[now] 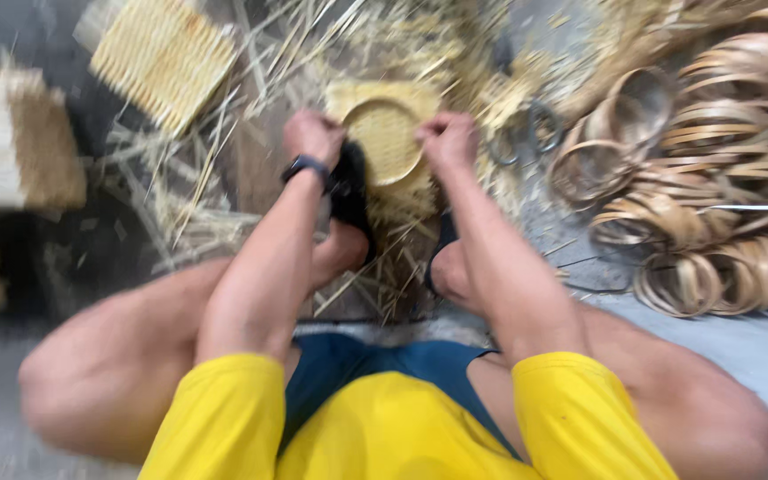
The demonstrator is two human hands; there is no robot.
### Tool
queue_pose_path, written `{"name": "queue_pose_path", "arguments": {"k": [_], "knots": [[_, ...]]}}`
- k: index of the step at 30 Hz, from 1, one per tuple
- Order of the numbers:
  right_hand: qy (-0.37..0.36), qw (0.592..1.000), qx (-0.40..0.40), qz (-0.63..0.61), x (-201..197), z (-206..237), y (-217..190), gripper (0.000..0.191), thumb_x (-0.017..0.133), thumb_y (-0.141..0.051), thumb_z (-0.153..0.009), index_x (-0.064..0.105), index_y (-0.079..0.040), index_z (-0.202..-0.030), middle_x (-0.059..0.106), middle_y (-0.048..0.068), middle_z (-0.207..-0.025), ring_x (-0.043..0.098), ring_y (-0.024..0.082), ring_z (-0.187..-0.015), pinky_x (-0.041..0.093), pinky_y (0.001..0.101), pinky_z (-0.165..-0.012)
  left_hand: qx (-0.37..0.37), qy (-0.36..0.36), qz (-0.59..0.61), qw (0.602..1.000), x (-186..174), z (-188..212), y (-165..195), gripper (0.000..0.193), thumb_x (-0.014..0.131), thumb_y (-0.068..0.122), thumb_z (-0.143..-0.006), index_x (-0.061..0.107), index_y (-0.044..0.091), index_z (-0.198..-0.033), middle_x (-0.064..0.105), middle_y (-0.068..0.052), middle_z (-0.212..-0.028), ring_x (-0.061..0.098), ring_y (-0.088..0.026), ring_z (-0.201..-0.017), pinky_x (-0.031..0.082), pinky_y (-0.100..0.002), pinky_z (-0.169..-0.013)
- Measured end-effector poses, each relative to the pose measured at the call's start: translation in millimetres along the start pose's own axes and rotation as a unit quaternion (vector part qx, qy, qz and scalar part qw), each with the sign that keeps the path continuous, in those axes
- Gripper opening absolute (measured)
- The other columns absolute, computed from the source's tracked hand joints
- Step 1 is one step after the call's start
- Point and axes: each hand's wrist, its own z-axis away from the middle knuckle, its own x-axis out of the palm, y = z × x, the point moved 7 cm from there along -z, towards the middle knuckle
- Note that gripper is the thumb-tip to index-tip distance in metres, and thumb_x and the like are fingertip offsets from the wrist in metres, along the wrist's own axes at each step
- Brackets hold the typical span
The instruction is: The person sits on the floor of a bamboo craft workshop and uses shears to trim excess bamboo strips from the rims of small woven baskets. They hold each basket against a round wooden form, cut around the edge, press the trimmed rim by hand, and set finished baskets aside.
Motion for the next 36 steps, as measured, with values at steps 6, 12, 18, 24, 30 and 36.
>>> {"name": "queue_pose_path", "arguments": {"k": [6, 12, 18, 24, 30, 36], "knots": [[0.001, 1.000, 0.005, 0.002, -0.1, 6.7, -24.7, 0.008, 0.075, -0.012, -0.078, 0.081, -0.014, -0.074, 0.077, 0.004, -0.074, 0.073, 0.015, -0.067, 0.059, 0.0317, -0.068, 0.026, -0.056, 0.024, 0.998, -0.1, -2.2, -11.6, 0.026, 0.083, 0.035, -0.078, 0.082, 0.015, -0.095, 0.078, -0.009, -0.091, 0.074, -0.027, -0.083, 0.057, -0.038, -0.080], [-0.018, 0.999, 0.023, 0.026, -6.6, 10.6, -38.4, 0.013, 0.088, -0.022, -0.069, 0.083, -0.018, -0.080, 0.079, 0.003, -0.085, 0.073, 0.018, -0.079, 0.058, 0.0325, -0.076, 0.035, -0.025, 0.012, 0.999, 1.5, -7.1, -19.8, 0.024, 0.092, 0.028, -0.072, 0.084, 0.015, -0.091, 0.077, -0.010, -0.088, 0.072, -0.024, -0.078, 0.057, -0.035, -0.079], [-0.099, 0.993, 0.058, 0.013, -4.5, -5.7, -34.7, 0.019, 0.092, -0.021, -0.065, 0.082, -0.018, -0.081, 0.079, 0.004, -0.086, 0.075, 0.018, -0.082, 0.059, 0.0321, -0.079, 0.003, -0.048, 0.075, 0.996, 4.1, -11.2, -31.5, 0.023, 0.090, 0.024, -0.073, 0.083, 0.013, -0.092, 0.077, -0.010, -0.084, 0.074, -0.023, -0.077, 0.058, -0.035, -0.078], [-0.011, 0.997, 0.023, 0.073, -1.6, 14.2, -44.4, 0.007, 0.082, -0.019, -0.081, 0.081, -0.012, -0.082, 0.075, 0.003, -0.088, 0.071, 0.021, -0.084, 0.056, 0.0380, -0.081, 0.064, -0.114, -0.063, 0.989, -5.6, -5.5, 3.3, 0.028, 0.084, 0.033, -0.082, 0.083, 0.017, -0.105, 0.079, -0.010, -0.105, 0.073, -0.024, -0.098, 0.058, -0.036, -0.092], [-0.098, 0.881, 0.373, -0.274, 73.8, 121.3, -2.7, 0.040, 0.072, -0.035, -0.096, 0.066, 0.001, -0.080, 0.069, 0.010, -0.069, 0.063, 0.019, -0.049, 0.045, 0.0332, -0.041, 0.462, 0.011, -0.075, 0.884, 10.8, 11.1, 93.0, 0.027, 0.072, 0.032, -0.091, 0.079, 0.022, -0.114, 0.069, -0.005, -0.128, 0.053, -0.031, -0.123, 0.046, -0.043, -0.100], [-0.058, 0.908, 0.320, -0.265, 90.1, 119.6, 13.1, 0.035, 0.074, -0.029, -0.094, 0.071, 0.002, -0.078, 0.068, 0.010, -0.065, 0.062, 0.018, -0.048, 0.048, 0.0320, -0.042, 0.381, -0.002, 0.085, 0.921, 25.7, -5.0, 77.3, 0.016, 0.071, 0.025, -0.093, 0.080, 0.014, -0.102, 0.070, -0.008, -0.104, 0.058, -0.031, -0.106, 0.047, -0.043, -0.096]]}}
